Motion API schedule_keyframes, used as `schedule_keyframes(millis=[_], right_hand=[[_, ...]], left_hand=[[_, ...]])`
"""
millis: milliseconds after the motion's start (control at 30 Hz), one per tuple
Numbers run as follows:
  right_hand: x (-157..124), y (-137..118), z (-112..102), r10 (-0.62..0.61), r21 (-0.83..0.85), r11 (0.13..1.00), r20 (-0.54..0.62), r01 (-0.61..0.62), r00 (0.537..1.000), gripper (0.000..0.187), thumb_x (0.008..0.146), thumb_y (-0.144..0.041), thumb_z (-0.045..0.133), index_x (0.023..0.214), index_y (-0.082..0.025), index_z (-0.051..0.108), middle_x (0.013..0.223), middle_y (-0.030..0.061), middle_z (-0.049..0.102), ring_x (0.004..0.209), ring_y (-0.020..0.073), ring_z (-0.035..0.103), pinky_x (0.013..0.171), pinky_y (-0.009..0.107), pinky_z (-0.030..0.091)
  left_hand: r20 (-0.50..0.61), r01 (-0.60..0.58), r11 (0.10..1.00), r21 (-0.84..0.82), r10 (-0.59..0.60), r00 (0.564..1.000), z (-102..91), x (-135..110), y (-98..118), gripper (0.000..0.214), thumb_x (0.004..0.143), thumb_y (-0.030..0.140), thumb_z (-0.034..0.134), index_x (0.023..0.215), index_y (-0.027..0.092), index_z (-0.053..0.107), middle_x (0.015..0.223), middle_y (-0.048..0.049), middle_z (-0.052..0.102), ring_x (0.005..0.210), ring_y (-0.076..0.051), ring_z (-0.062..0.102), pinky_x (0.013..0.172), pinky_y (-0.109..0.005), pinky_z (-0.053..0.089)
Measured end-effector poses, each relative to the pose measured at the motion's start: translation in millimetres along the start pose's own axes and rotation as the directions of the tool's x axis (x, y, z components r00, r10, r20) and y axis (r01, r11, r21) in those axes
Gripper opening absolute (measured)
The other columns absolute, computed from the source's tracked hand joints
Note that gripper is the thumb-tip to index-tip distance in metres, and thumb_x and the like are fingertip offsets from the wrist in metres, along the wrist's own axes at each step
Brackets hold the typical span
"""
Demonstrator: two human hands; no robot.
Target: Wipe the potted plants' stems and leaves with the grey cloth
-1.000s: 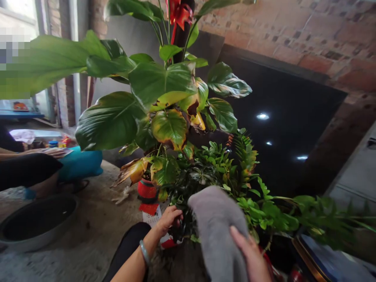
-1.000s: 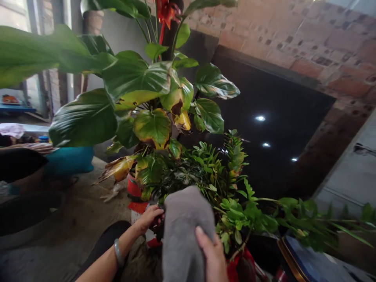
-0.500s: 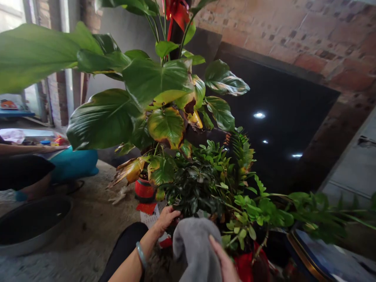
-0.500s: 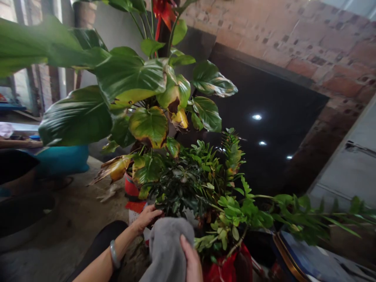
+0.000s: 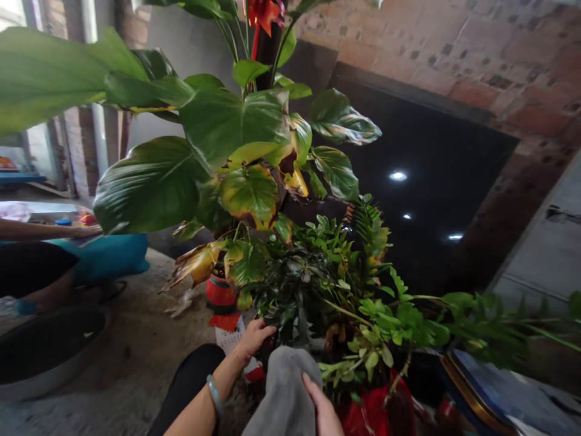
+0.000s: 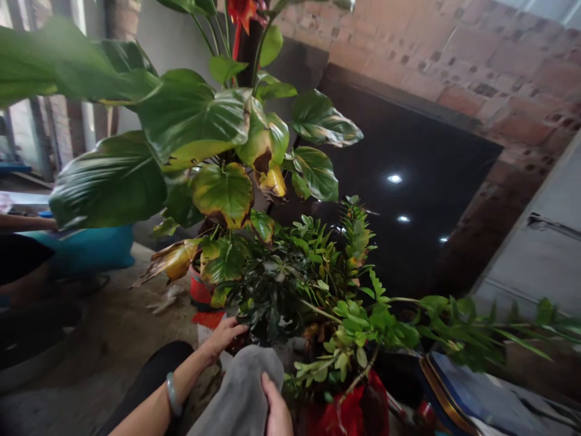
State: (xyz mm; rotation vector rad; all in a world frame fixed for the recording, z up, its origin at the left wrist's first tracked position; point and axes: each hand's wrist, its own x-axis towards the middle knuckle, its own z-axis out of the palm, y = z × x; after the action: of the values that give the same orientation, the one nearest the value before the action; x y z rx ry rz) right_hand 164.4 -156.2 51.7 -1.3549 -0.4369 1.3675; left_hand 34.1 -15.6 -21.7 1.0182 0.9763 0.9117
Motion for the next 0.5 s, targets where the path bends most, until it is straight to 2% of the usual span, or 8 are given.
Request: schedule_keyframes(millis=[100, 200, 267, 333, 400, 467, 500], right_hand=[[-14.9, -20.0, 0.4, -0.12, 0.028, 0.992, -0.087, 0.123, 0.989, 0.043, 0.043, -0.052, 0.08, 0.07, -0.02, 0.072, 0.086, 0.0057, 0.075, 0.101, 0.0293, 0.063, 0.093, 0.039, 0.045], [-21.3, -62.6, 9.8, -0.151, 0.16, 0.969, -0.223, 0.189, 0.963, 0.048, 0.047, -0.05, 0.08, 0.086, -0.022, 0.07, 0.088, 0.0008, 0.075, 0.099, 0.027, 0.064, 0.088, 0.039, 0.048], [-17.3, -79.2, 16.5, -0.134, 0.235, 0.953, -0.242, 0.192, 0.961, 0.043, 0.049, -0.047, 0.078, 0.085, -0.023, 0.07, 0.083, 0.0002, 0.075, 0.098, 0.0264, 0.065, 0.085, 0.039, 0.05], [-8.9, -76.3, 19.8, -0.01, 0.266, 0.962, -0.161, 0.053, 0.987, 0.035, 0.047, -0.046, 0.076, 0.071, -0.021, 0.071, 0.074, 0.0048, 0.075, 0.096, 0.0302, 0.065, 0.08, 0.042, 0.053], [-1.1, -56.5, 18.9, 0.124, 0.233, 0.967, -0.067, -0.106, 0.99, 0.034, 0.041, -0.048, 0.076, 0.059, -0.021, 0.069, 0.067, 0.0095, 0.073, 0.094, 0.0354, 0.066, 0.076, 0.046, 0.054], [1.0, -31.4, 15.9, 0.181, 0.142, 0.974, -0.001, -0.18, 0.983, 0.037, 0.037, -0.05, 0.079, 0.056, -0.02, 0.068, 0.066, 0.0105, 0.073, 0.094, 0.0364, 0.065, 0.076, 0.046, 0.053], [-1.0, -21.2, 14.8, 0.169, 0.086, 0.981, 0.034, -0.171, 0.985, 0.038, 0.036, -0.05, 0.08, 0.056, -0.02, 0.069, 0.068, 0.0099, 0.073, 0.095, 0.0348, 0.065, 0.079, 0.044, 0.053]], left_hand=[[-0.014, -0.025, 1.0, -0.003, 0.025, 1.0, -0.2, -1.1, 1.9, 0.029, 0.047, 0.042, 0.067, 0.058, 0.018, 0.053, 0.052, 0.0044, 0.054, 0.053, -0.012, 0.051, 0.051, -0.024, 0.038], [-0.009, -0.004, 1.0, 0.015, 0.005, 1.0, 1.0, -3.2, 3.7, 0.031, 0.048, 0.044, 0.065, 0.059, 0.019, 0.052, 0.05, 0.006, 0.05, 0.049, -0.012, 0.049, 0.048, -0.024, 0.038], [-0.01, 0.005, 0.999, 0.032, -0.005, 1.0, 1.7, -4.8, 4.4, 0.032, 0.049, 0.046, 0.065, 0.061, 0.019, 0.051, 0.049, 0.0071, 0.048, 0.045, -0.011, 0.048, 0.045, -0.024, 0.037], [-0.021, -0.001, 0.999, 0.049, 0.002, 1.0, 2.1, -6.2, 5.0, 0.032, 0.051, 0.046, 0.064, 0.062, 0.019, 0.051, 0.05, 0.0069, 0.049, 0.045, -0.01, 0.049, 0.045, -0.023, 0.038], [-0.036, -0.007, 0.997, 0.08, 0.01, 0.999, 2.4, -6.9, 5.8, 0.028, 0.055, 0.043, 0.064, 0.063, 0.019, 0.052, 0.051, 0.0064, 0.051, 0.046, -0.011, 0.05, 0.045, -0.022, 0.039], [-0.053, -0.006, 0.991, 0.134, 0.014, 0.999, 2.7, -6.8, 7.4, 0.021, 0.06, 0.038, 0.061, 0.062, 0.018, 0.054, 0.049, 0.0059, 0.051, 0.044, -0.011, 0.049, 0.043, -0.021, 0.038], [-0.061, -0.01, 0.986, 0.168, 0.02, 0.998, 3.0, -6.6, 8.6, 0.017, 0.063, 0.035, 0.059, 0.061, 0.018, 0.055, 0.048, 0.0053, 0.052, 0.043, -0.011, 0.049, 0.044, -0.021, 0.039]])
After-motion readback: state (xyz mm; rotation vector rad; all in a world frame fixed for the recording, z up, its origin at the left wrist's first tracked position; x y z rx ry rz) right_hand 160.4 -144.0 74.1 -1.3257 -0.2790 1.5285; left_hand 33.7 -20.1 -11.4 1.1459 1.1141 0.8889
